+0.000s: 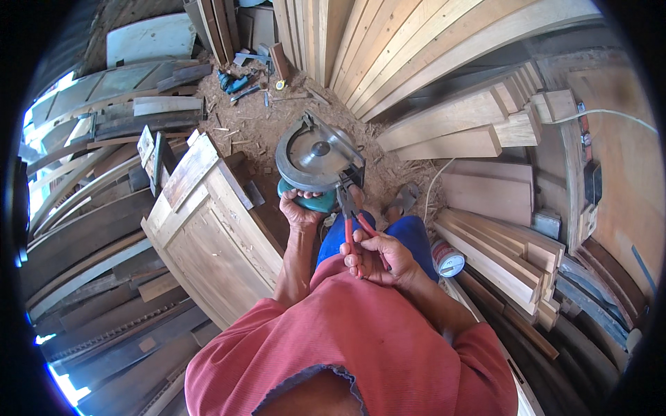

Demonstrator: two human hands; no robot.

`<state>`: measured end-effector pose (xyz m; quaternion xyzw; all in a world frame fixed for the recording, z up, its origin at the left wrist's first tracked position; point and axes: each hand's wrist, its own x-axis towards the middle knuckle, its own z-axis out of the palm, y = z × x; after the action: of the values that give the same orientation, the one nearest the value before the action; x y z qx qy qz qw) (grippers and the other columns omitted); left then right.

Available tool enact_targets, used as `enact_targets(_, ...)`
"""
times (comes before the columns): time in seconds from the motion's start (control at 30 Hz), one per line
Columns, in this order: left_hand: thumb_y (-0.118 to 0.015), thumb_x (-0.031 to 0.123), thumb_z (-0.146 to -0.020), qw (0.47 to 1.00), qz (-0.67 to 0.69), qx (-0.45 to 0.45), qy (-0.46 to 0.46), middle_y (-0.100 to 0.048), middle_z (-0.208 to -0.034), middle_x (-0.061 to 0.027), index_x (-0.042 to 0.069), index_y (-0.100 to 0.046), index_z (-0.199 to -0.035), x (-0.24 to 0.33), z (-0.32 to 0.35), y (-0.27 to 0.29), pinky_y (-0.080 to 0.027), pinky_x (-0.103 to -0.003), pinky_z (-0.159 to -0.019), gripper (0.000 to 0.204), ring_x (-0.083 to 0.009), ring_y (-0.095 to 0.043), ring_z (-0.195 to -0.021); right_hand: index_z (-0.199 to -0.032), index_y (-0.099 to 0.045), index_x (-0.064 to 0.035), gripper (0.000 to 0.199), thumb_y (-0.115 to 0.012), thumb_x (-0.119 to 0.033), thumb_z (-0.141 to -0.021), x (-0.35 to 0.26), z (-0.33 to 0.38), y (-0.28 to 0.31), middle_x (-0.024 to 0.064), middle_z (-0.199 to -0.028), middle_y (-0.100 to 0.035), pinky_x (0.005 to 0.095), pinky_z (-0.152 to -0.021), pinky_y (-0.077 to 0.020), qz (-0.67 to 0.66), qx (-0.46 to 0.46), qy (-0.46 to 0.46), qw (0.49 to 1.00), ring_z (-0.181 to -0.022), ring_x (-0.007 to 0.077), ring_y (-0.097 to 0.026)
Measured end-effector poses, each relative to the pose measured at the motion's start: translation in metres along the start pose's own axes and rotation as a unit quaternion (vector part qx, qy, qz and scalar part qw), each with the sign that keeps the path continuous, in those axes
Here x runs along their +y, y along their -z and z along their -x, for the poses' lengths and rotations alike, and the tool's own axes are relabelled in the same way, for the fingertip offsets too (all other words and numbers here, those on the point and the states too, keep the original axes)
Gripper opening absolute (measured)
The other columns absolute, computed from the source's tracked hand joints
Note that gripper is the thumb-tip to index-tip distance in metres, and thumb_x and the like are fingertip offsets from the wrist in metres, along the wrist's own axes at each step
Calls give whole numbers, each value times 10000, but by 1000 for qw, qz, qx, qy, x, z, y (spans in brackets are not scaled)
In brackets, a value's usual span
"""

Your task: The person cuts a wood plank using a circular saw. They plug in an extension cord, position the plank on a wooden door, use the saw to make cuts, and handle pliers on the saw.

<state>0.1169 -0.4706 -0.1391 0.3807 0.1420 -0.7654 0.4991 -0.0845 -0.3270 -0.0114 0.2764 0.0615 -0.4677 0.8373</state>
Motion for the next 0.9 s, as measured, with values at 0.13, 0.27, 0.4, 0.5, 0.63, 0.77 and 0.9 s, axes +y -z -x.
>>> enact_targets(0.13, -631, 122, -697, 999, 15, -31, 10, -546, -668, -30, 96, -556, -705, 3, -6, -1, -482, -416, -684, 80, -214, -545, -643, -1218, -621, -126, 210, -567, -129, -1015, 8, -5, -4, 102, -1122, -564, 417, -820, -575, -40, -23, -7, 999, -925, 228, -607)
enact_targets(0.27, -633, 126, -703, 998, 13, -54, 16, -542, -674, -33, 91, -555, -716, 3, -6, -12, -474, -410, -697, 86, -214, -536, -646, -1149, -588, -120, 153, -588, -135, -998, 7, -1, -13, 97, -1096, -573, 408, -796, -556, -19, 0, 0, 1000, -895, 235, -597)
enact_targets(0.4, -635, 136, -710, 998, -35, -40, 33, -544, -680, -37, 86, -557, -720, 11, -6, -17, -469, -412, -710, 93, -220, -533, -655, -1137, -572, -68, 146, -572, -103, -995, 3, 5, -11, 130, -1060, -612, 457, -790, -555, 438, 191, 41, 877, -914, 230, -627)
enact_targets(0.5, -626, 136, -707, 996, -81, -10, 18, -517, -674, -12, 113, -551, -717, 12, -6, -18, -469, -412, -679, 80, -208, -522, -635, -1235, -510, -19, 274, -581, -125, -992, -4, 8, -24, 163, -1109, -638, 457, -820, -569, 742, 293, 61, 600, -922, 239, -662)
enact_targets(0.63, -641, 148, -713, 998, -44, -46, 26, -552, -679, -37, 88, -555, -702, 7, -1, -13, -468, -416, -716, 105, -222, -537, -663, -1321, -527, -41, 316, -576, -152, -1029, -11, 14, -27, 278, -1335, -626, 465, -961, -587, 272, 140, -5, 952, -1122, 373, -708)
enact_targets(0.77, -648, 144, -705, 999, -4, -47, 14, -555, -681, -22, 97, -553, -699, 0, -4, -10, -471, -409, -701, 106, -214, -537, -650, -1304, -608, -86, 263, -538, -125, -1054, -9, 12, -23, 332, -1494, -512, 531, -1048, -550, 112, 18, 1, 994, -1246, 473, -641)
enact_targets(0.9, -655, 137, -694, 998, 9, -57, 24, -550, -679, -15, 102, -553, -701, 0, -6, -10, -475, -406, -694, 108, -210, -535, -639, -1291, -608, -95, 252, -535, -127, -1052, 3, 9, -12, 270, -1355, -604, 528, -977, -577, -17, 19, 17, 1000, -1101, 403, -690)
